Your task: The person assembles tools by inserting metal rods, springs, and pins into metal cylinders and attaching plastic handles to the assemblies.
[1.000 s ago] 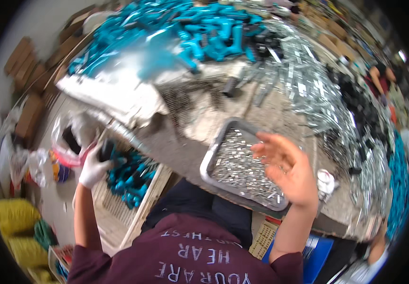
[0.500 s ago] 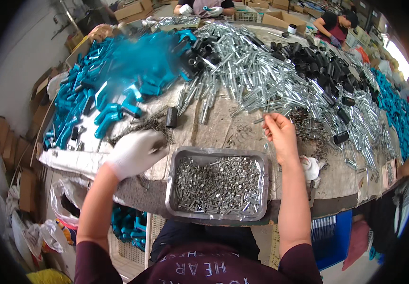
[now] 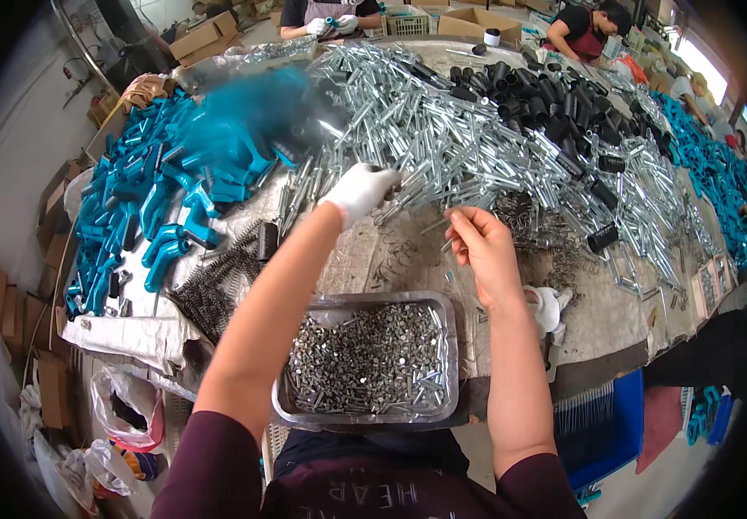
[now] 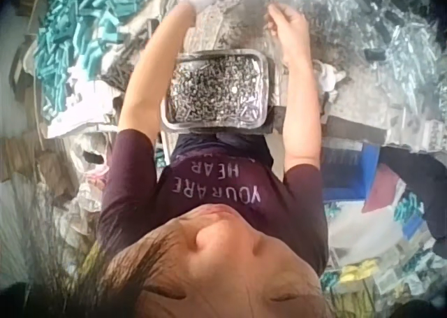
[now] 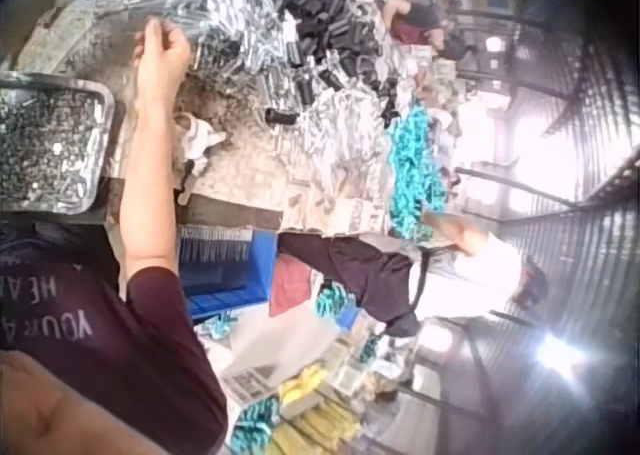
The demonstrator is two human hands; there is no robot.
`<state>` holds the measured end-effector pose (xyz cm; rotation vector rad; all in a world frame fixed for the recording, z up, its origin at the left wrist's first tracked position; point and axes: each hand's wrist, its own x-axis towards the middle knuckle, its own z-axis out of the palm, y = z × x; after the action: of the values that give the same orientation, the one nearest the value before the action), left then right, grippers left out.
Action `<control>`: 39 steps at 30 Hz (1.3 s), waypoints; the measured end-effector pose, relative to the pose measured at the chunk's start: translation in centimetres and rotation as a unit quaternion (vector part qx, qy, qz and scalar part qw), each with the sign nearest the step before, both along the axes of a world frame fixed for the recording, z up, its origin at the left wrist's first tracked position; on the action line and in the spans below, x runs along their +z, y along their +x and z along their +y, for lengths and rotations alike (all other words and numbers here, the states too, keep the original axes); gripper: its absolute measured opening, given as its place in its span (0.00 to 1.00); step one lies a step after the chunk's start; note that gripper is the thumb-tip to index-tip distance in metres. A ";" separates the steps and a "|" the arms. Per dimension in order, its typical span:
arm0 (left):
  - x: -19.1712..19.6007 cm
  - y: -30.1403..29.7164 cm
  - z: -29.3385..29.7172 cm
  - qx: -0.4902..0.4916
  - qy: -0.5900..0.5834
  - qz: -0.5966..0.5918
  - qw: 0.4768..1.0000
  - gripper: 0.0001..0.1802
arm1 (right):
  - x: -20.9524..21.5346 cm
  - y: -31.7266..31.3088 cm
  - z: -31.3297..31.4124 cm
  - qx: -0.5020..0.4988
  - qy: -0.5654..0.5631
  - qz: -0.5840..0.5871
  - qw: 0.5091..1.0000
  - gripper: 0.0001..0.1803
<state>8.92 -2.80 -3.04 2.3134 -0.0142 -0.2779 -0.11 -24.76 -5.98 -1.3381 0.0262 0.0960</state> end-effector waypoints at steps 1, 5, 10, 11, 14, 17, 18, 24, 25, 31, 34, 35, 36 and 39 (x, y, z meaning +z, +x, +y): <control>1.6 -2.0 0.0 -0.053 -0.144 0.025 0.988 0.23 | 0.3 -0.3 -0.1 -0.003 0.000 0.004 1.000 0.10; 2.0 -6.5 -0.5 -0.288 0.019 -0.123 0.949 0.22 | 0.6 -0.7 1.1 0.032 -0.009 0.020 0.999 0.12; 2.9 -5.1 -0.1 -0.215 0.058 -0.125 0.967 0.33 | 1.1 -1.2 0.0 -0.092 -0.231 -0.144 0.958 0.13; 2.7 -3.7 0.7 -0.163 0.095 -0.149 0.971 0.31 | 2.1 -1.6 0.0 -0.150 -0.386 -0.219 0.883 0.12; 3.8 0.0 0.2 -0.122 0.183 -0.164 0.962 0.25 | 0.8 -1.7 -0.4 -0.076 -0.591 -0.158 0.788 0.14; 3.2 3.8 1.0 -0.097 0.231 -0.252 0.935 0.22 | 1.6 -1.5 1.5 -0.097 -0.492 -0.219 0.837 0.15; 4.0 4.6 -0.5 -0.097 0.248 -0.249 0.931 0.22 | 1.6 -1.7 1.2 -0.069 -0.537 -0.193 0.818 0.14; 4.1 10.4 -6.1 -0.135 0.295 -0.216 0.921 0.22 | 1.4 -1.2 0.7 -0.147 -0.438 -0.209 0.862 0.13; 4.0 11.1 -6.9 -0.140 0.290 -0.218 0.921 0.22 | 1.3 -0.9 0.8 -0.152 -0.443 -0.207 0.859 0.13; 1.3 15.7 -12.6 -0.147 0.267 -0.340 0.890 0.26 | 1.6 -1.3 0.4 -0.197 -0.320 -0.173 0.911 0.13; 1.8 17.3 -14.8 -0.146 0.279 -0.242 0.918 0.26 | 1.1 -1.1 0.3 -0.183 -0.210 -0.112 0.954 0.13; 1.5 17.3 -15.1 -0.126 0.268 -0.259 0.919 0.27 | 1.4 -1.1 0.4 -0.176 -0.178 -0.097 0.963 0.13; 0.5 18.6 -15.5 -0.108 0.297 -0.208 0.926 0.29 | 0.8 -1.0 0.2 -0.172 -0.160 -0.094 0.967 0.13; -0.2 18.9 -15.7 -0.117 0.319 -0.219 0.915 0.30 | 0.4 -1.0 0.6 -0.150 -0.135 -0.094 0.975 0.15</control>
<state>27.79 -18.48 -3.27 2.9838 -0.4955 0.1573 -1.12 -24.17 -5.62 -1.5944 0.0840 -0.2998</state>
